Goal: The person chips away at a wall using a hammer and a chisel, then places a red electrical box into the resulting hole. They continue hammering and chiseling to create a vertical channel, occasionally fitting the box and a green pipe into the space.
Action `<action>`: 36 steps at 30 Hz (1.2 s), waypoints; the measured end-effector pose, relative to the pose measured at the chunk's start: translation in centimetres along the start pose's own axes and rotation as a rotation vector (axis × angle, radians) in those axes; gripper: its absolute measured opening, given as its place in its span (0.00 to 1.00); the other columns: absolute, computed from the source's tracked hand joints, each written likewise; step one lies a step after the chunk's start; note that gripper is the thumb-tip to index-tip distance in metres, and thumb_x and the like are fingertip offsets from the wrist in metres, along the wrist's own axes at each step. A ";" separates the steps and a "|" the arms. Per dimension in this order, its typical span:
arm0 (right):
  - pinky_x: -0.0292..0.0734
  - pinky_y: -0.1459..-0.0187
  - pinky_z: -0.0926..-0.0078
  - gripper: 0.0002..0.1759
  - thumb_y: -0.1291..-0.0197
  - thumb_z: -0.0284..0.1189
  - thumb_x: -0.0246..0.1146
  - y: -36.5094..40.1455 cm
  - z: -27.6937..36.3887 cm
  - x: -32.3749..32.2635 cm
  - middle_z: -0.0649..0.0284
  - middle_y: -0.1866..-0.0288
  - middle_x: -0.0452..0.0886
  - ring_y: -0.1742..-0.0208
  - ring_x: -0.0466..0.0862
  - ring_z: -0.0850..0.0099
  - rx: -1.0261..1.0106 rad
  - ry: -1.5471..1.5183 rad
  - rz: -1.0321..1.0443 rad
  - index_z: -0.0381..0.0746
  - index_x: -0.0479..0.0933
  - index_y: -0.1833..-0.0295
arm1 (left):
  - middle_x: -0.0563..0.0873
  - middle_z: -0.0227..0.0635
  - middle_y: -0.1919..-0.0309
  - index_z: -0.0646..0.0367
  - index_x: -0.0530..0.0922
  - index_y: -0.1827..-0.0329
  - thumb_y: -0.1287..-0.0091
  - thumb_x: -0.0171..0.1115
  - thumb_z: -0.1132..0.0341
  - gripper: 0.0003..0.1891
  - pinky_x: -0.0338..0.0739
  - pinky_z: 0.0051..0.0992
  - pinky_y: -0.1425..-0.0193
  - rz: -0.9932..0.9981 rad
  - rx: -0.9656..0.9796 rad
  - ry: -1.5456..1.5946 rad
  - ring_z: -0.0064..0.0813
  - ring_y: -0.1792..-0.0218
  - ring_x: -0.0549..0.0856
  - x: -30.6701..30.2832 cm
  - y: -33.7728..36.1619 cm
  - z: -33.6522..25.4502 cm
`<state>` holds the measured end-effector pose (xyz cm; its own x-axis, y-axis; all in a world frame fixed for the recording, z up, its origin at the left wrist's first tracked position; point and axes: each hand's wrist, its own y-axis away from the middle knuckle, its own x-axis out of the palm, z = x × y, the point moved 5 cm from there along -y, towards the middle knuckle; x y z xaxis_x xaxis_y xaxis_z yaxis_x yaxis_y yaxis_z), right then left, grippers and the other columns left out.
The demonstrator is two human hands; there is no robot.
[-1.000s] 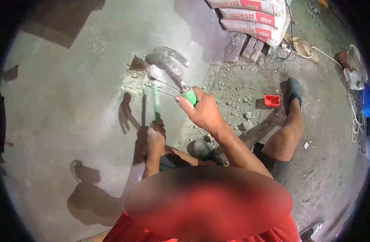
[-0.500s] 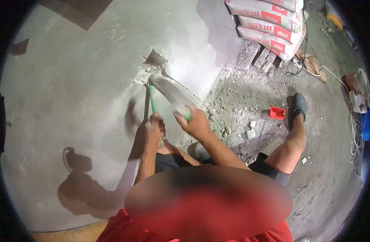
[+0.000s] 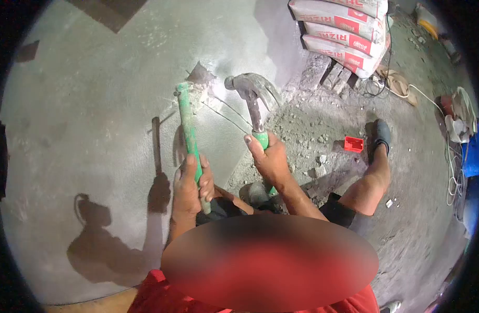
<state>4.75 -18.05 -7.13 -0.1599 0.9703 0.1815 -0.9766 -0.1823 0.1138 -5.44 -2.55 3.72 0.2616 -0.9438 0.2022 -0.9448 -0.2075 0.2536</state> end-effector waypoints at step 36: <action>0.78 0.62 0.49 0.27 0.36 0.50 0.66 -2.6 1.3 3.8 0.40 0.69 0.83 0.62 0.83 0.38 -0.248 0.430 0.123 0.33 0.77 0.57 | 0.82 0.46 0.75 0.63 0.77 0.62 0.24 0.56 0.56 0.17 0.76 0.42 0.70 -0.458 0.408 -1.542 0.52 0.76 0.82 -9.1 -6.7 6.2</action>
<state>6.91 -14.07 -5.47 -0.2696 0.9312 -0.2452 -0.9432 -0.3067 -0.1276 -2.76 5.85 -5.64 0.3207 -0.0894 -0.9430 -0.9008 -0.3366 -0.2744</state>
